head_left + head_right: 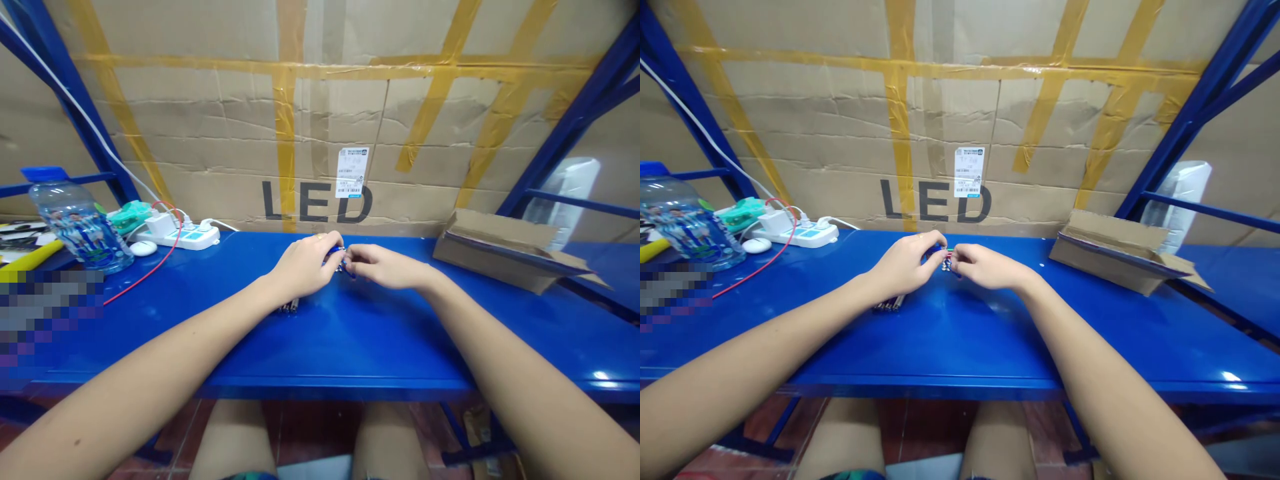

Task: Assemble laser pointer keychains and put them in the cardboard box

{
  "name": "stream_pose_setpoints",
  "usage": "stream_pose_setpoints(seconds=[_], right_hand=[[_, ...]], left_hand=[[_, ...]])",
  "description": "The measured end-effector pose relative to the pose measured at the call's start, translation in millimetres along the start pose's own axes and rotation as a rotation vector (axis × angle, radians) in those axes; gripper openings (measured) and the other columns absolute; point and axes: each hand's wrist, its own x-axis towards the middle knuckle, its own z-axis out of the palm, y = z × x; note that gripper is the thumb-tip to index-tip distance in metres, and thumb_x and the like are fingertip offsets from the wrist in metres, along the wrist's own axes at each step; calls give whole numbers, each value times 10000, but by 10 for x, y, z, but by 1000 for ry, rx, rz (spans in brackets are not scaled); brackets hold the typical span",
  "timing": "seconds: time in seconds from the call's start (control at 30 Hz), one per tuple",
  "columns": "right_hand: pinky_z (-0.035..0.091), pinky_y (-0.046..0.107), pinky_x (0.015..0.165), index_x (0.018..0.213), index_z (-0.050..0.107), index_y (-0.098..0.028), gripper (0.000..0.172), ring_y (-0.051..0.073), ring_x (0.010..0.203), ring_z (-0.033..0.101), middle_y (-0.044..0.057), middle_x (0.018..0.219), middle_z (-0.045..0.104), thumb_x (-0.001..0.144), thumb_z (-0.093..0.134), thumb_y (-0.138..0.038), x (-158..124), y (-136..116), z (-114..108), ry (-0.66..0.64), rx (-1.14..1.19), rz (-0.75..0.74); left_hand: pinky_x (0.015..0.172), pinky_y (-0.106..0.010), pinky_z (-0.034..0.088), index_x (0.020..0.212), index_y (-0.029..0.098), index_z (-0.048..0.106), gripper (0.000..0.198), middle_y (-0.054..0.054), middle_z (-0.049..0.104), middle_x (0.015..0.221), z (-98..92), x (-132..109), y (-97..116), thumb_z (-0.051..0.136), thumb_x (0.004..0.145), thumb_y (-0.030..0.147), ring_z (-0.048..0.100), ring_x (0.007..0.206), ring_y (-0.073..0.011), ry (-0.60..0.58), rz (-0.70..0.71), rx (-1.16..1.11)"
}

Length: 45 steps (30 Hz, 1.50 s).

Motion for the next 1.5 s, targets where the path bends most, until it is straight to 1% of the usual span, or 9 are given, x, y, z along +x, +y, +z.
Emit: stream_pose_setpoints(seconds=[0.2,0.53,0.67,0.87,1.0,1.1,1.2,1.33,1.5], right_hand=[[505,282,600,867,538,-177,260,147,678,634,50,848,664,875,669,-402,4,-1,-12,-38,478,-1],[415,245,479,708,554,-156,306,100,543,500,10,629,584,740,809,-323,120,95,131,158,902,36],[391,236,432,680,530,-169,298,84,479,451,-13,572,550,756,777,-319,132,80,165,253,811,9],[325,221,378,725,510,-202,158,98,368,448,-60,428,485,794,645,-244,129,62,186,370,410,-35],[311,218,395,716,474,-214,130,92,377,431,-68,430,478,785,585,-213,130,37,197,417,287,-29],[318,229,431,710,471,-212,131,95,421,439,-58,474,489,784,577,-234,132,56,181,426,219,-43],[320,241,477,707,480,-205,146,100,481,444,-44,532,498,795,577,-271,137,112,151,459,134,-74],[319,257,521,713,487,-203,148,109,536,429,-36,580,493,810,564,-283,133,150,130,497,22,-103],[316,271,536,699,504,-194,143,117,556,421,-25,596,505,823,542,-257,113,92,137,511,-109,-105]], left_hand=[[734,-312,469,931,175,655,109,-45,723,890,-6,34,-46,554,909,210,634,790,-172,-7,-37,-207],[629,-255,355,719,169,530,171,20,597,685,-5,44,-2,580,882,187,488,653,-121,48,-107,-330],[627,-261,334,710,174,508,191,27,559,667,19,34,-23,586,884,185,472,648,-122,54,-100,-320],[634,-272,335,725,178,507,184,14,574,699,115,28,-82,565,900,191,491,664,-131,44,-72,-313],[646,-284,355,738,183,515,180,1,597,729,153,21,-90,537,916,204,523,690,-144,41,-67,-273],[686,-304,404,857,191,564,114,-20,663,833,93,15,-48,559,920,285,583,756,-174,14,-102,-227],[727,-347,448,1051,188,568,221,-57,694,957,-2,16,-5,525,948,379,626,858,-225,-2,-162,-89],[793,-376,485,1068,157,594,266,-103,683,1039,-32,21,-9,366,1015,282,604,1018,-258,15,-41,142],[786,-353,502,1031,143,661,279,-105,677,984,29,15,-7,406,1013,255,588,993,-245,63,98,273]])
